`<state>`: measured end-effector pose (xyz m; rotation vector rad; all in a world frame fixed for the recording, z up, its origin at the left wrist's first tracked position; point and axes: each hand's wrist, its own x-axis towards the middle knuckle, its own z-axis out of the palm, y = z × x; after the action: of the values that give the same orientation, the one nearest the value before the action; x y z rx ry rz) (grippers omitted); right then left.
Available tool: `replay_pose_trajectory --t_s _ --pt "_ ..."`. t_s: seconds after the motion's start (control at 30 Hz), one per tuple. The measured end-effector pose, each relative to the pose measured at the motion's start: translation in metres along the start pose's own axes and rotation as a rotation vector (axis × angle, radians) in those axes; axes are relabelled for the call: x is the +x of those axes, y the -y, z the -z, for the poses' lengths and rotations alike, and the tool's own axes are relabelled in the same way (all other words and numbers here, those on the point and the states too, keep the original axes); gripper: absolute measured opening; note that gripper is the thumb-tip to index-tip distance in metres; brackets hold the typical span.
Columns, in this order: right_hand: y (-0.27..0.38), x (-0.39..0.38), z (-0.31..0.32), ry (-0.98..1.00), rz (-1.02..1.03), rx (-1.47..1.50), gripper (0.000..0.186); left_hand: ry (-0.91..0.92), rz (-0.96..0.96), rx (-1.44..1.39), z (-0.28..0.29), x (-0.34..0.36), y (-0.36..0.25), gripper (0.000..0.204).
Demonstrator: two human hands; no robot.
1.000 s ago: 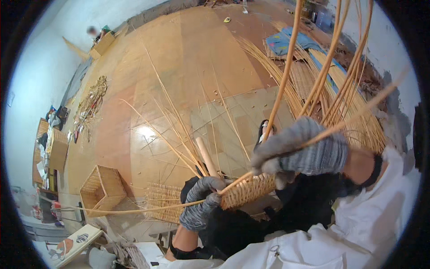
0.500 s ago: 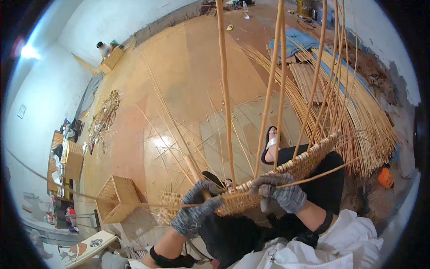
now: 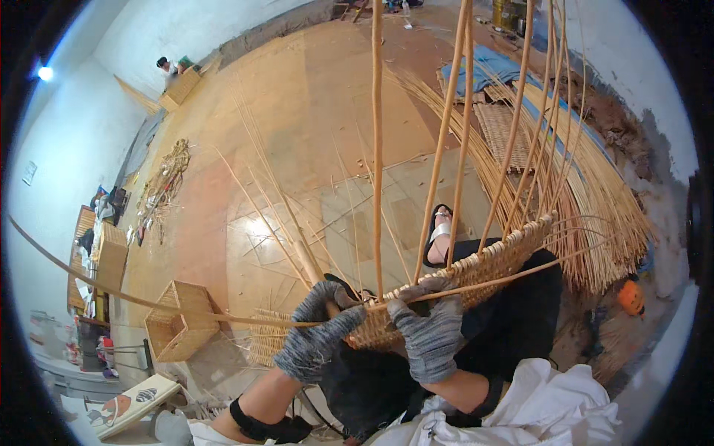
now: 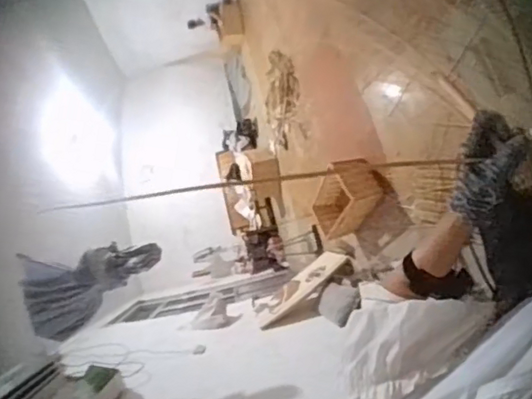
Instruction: Weaving a large rattan basket by inserting vertical rods and packing horizontal strips.
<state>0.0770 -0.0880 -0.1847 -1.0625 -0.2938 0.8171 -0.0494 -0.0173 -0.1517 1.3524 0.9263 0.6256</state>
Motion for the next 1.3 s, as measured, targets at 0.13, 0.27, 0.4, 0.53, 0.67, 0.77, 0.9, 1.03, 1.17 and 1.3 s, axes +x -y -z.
replay_pose_trajectory --t_s 0.13,0.27,0.4,0.53,0.67,0.77,0.9,1.03,1.17,1.3 --pt "-0.004 -0.001 0.007 -0.007 -0.035 -0.083 0.039 0.007 0.017 -0.087 -0.005 0.002 0.001 0.018" --pt "-0.017 0.005 0.006 -0.093 -0.167 0.492 0.042 -0.001 0.011 -0.116 -0.004 0.006 0.005 0.020" --pt "-0.026 0.012 0.003 -0.127 -0.215 0.787 0.019 -0.014 0.003 -0.088 0.000 0.025 0.017 0.023" --pt "-0.053 0.039 -0.005 0.171 0.330 -0.141 0.016 -0.072 0.045 -0.233 0.013 0.049 0.038 0.021" --pt "-0.004 0.044 0.014 0.598 0.990 -0.708 0.011 -0.271 0.003 -0.473 0.007 0.060 0.083 0.030" --pt "0.027 0.026 0.039 0.689 0.452 -0.553 0.009 -0.213 0.045 -0.350 0.010 0.035 0.093 0.026" --pt "0.064 0.061 -0.005 0.845 0.678 -1.157 0.007 -0.203 -0.011 -0.306 0.001 -0.004 0.089 0.021" --pt "0.048 0.104 -0.056 0.703 0.778 -1.572 0.017 -0.191 -0.010 -0.354 -0.016 -0.014 0.068 0.020" --pt "0.032 0.120 -0.100 1.270 0.409 -2.026 0.025 -0.220 -0.026 -0.434 -0.016 -0.018 0.073 0.020" --pt "0.004 0.147 -0.091 1.193 -0.425 -2.122 0.027 -0.147 -0.059 -0.375 -0.023 -0.017 0.065 0.020"
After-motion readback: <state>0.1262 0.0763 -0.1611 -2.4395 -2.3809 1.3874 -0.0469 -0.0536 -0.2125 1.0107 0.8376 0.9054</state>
